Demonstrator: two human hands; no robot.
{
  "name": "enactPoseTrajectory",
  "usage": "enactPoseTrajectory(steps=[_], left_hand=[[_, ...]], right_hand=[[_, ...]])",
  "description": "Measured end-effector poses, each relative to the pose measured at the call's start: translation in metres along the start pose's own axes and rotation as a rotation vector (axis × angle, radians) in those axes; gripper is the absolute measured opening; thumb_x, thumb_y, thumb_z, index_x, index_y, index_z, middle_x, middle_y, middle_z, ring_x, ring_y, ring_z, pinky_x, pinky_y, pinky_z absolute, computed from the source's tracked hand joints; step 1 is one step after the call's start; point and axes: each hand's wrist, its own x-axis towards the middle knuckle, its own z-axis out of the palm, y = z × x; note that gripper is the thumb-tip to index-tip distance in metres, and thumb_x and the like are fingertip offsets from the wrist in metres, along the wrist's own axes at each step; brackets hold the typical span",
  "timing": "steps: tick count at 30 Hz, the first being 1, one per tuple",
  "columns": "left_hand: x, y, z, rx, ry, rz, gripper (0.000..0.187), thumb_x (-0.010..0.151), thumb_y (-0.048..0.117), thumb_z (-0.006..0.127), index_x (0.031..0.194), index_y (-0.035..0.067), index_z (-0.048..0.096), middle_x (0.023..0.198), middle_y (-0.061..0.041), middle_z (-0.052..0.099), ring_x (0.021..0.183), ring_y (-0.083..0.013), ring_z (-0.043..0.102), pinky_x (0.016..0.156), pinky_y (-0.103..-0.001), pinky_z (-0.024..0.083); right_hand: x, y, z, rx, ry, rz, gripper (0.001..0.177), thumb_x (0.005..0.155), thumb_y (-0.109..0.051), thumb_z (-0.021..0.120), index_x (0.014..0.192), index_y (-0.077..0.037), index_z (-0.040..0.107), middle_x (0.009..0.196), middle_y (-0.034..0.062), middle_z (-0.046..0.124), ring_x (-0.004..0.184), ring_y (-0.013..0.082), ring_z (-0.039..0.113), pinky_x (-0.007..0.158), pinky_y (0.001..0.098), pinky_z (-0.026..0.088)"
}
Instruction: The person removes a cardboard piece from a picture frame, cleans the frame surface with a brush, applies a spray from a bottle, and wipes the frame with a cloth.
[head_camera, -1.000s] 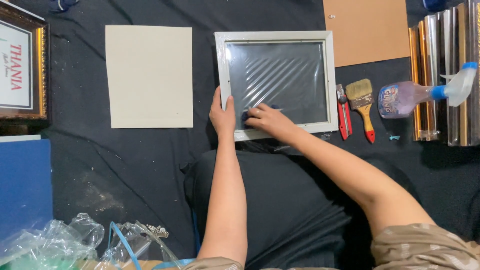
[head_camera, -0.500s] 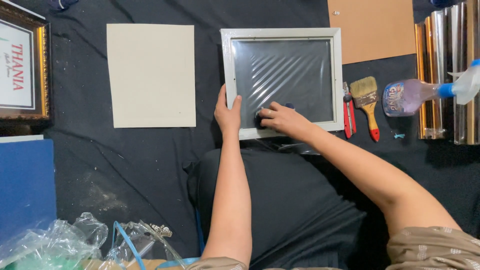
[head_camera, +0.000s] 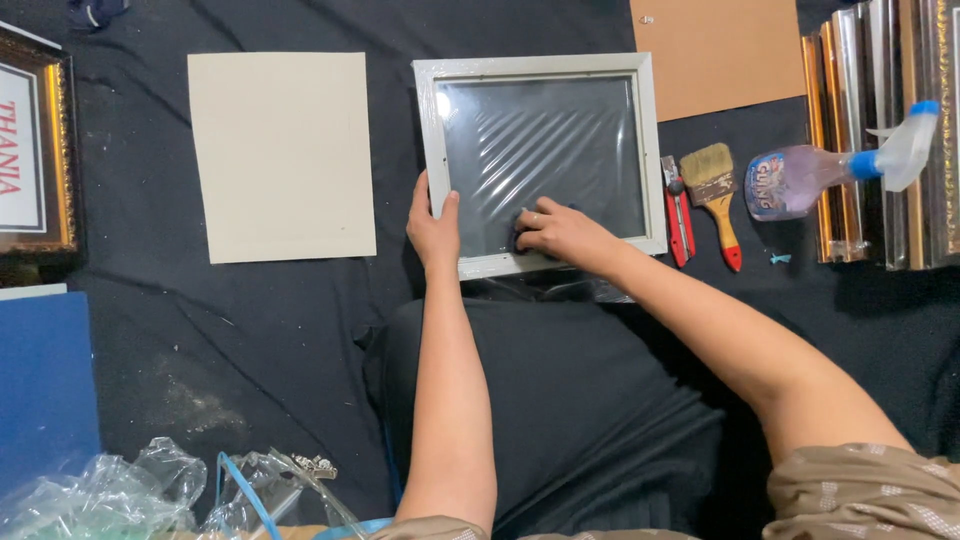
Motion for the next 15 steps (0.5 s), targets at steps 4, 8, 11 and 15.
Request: enactPoseTrajectory(steps=[4,8,11,15], left_hand=[[-0.004,0.005,-0.003,-0.016,0.005,0.008,0.058,0.094,0.021,0.077,0.148,0.018,0.057,0.149,-0.014,0.057,0.138,-0.0362,0.053,0.110,-0.047,0.051],[-0.006,0.009,-0.005,-0.024,-0.003,-0.016,0.057,0.095,0.020,0.076,0.148,0.017,0.056,0.150,-0.015,0.055,0.137,-0.0378,0.053,0.109,-0.048,0.051],[-0.002,0.004,-0.003,-0.011,-0.003,-0.015,0.057,0.095,0.021,0.077,0.148,0.017,0.056,0.150,-0.013,0.056,0.136,-0.0374,0.054,0.108,-0.048,0.052],[-0.004,0.006,-0.005,-0.001,0.000,0.020,0.057,0.094,0.019,0.077,0.148,0.015,0.057,0.148,-0.016,0.056,0.133,-0.0412,0.055,0.109,-0.050,0.052]], right_hand=[[-0.041,0.019,-0.020,-0.063,-0.082,0.051,0.013,0.104,-0.024,0.058,0.092,-0.023,0.060,0.099,-0.0048,0.053,0.090,0.0195,0.050,0.082,0.0330,0.052],[-0.086,0.051,-0.016,-0.079,-0.192,0.125,0.014,0.105,-0.026,0.053,0.092,-0.028,0.057,0.100,-0.0083,0.051,0.093,0.0189,0.049,0.091,0.0306,0.050],[-0.116,0.069,-0.020,-0.178,-0.213,0.148,0.012,0.103,-0.026,0.057,0.092,-0.028,0.058,0.101,-0.0095,0.052,0.090,0.0168,0.049,0.090,0.0331,0.050],[-0.151,0.078,-0.035,-0.199,-0.267,0.251,0.015,0.105,-0.025,0.055,0.091,-0.028,0.057,0.102,-0.0103,0.054,0.095,0.0172,0.052,0.093,0.0303,0.049]])
